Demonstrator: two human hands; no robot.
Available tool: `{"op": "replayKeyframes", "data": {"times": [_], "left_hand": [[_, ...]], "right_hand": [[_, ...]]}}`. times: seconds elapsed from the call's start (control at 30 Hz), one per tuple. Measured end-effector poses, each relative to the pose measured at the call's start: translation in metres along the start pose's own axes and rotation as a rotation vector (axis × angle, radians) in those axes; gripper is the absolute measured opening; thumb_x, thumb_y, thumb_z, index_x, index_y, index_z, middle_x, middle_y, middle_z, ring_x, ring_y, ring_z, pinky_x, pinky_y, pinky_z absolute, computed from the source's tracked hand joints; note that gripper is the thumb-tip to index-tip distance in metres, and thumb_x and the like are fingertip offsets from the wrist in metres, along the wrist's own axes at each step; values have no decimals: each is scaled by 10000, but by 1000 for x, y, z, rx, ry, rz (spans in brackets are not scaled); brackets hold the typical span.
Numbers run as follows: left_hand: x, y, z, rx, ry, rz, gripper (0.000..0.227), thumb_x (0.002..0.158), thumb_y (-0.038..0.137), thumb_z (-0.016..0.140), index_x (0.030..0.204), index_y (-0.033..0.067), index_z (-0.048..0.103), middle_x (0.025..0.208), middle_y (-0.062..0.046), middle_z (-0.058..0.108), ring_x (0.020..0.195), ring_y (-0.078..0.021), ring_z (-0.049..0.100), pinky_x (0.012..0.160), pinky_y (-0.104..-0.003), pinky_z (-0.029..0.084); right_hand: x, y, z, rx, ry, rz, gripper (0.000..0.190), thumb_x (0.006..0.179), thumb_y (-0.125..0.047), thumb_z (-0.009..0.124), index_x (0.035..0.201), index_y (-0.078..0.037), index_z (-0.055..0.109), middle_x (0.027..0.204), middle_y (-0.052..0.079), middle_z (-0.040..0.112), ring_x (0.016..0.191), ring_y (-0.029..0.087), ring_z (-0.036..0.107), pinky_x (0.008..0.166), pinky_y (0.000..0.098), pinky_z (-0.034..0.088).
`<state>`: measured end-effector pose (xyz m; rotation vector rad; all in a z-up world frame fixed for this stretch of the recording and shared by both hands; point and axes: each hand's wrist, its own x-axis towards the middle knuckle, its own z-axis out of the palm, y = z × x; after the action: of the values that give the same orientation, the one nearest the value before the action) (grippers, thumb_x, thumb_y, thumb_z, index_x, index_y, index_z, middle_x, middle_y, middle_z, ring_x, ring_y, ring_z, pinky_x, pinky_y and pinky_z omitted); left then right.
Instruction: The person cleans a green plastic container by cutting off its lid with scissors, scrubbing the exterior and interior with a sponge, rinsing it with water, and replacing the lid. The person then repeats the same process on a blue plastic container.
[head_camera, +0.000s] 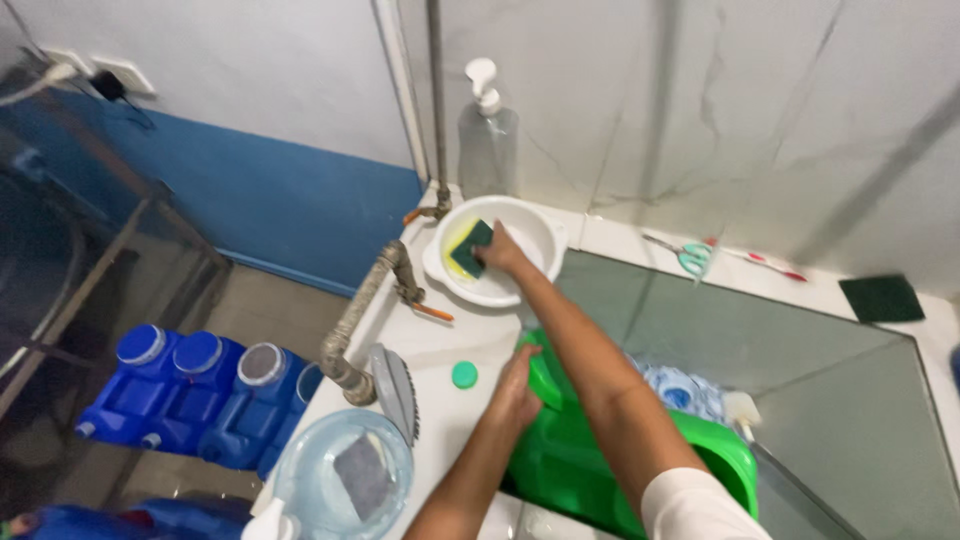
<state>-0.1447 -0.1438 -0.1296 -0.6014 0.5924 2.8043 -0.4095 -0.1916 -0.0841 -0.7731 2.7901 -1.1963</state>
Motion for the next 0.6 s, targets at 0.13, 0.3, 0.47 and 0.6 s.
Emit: {"op": "replayKeyframes", "data": {"times": [0.13, 0.3, 0.47, 0.6], "left_hand": [[-19, 11, -8, -96, -24, -4, 340, 966, 249, 610, 1239, 46, 596, 1156, -140, 700, 1097, -313, 664, 1003, -506, 542], [-19, 7, -1, -116, -71, -28, 316, 1017, 272, 597, 1267, 80, 584, 1180, -117, 683, 1131, -294, 659, 1045, -504, 530], [-13, 2, 32, -69, -156, -41, 434, 1034, 375, 468, 1341, 94, 592, 1312, -113, 688, 1223, -281, 654, 1074, -477, 520], [-19, 16, 51, -49, -103, -100, 553, 1050, 505, 402, 1359, 85, 587, 1362, -113, 657, 1241, -292, 629, 1057, -484, 498]], "right_hand": [[-2, -5, -6, -25, -232, 163, 662, 783, -191, 803, 1373, -2, 569, 1349, 254, 626, 1235, 411, 619, 1045, 436, 524], [-43, -20, -39, -542, -189, -9, 713, 896, -200, 659, 1570, -243, 432, 1572, 185, 443, 1321, 471, 530, 1075, 535, 481], [-52, -48, -21, -707, -534, 74, 770, 874, -391, 686, 1519, -157, 337, 1525, 270, 322, 1483, 467, 283, 1105, 576, 377], [-69, -60, -56, -183, -204, 174, 590, 878, -197, 580, 1455, -126, 482, 1522, 270, 447, 1262, 487, 595, 1156, 491, 458]]}}
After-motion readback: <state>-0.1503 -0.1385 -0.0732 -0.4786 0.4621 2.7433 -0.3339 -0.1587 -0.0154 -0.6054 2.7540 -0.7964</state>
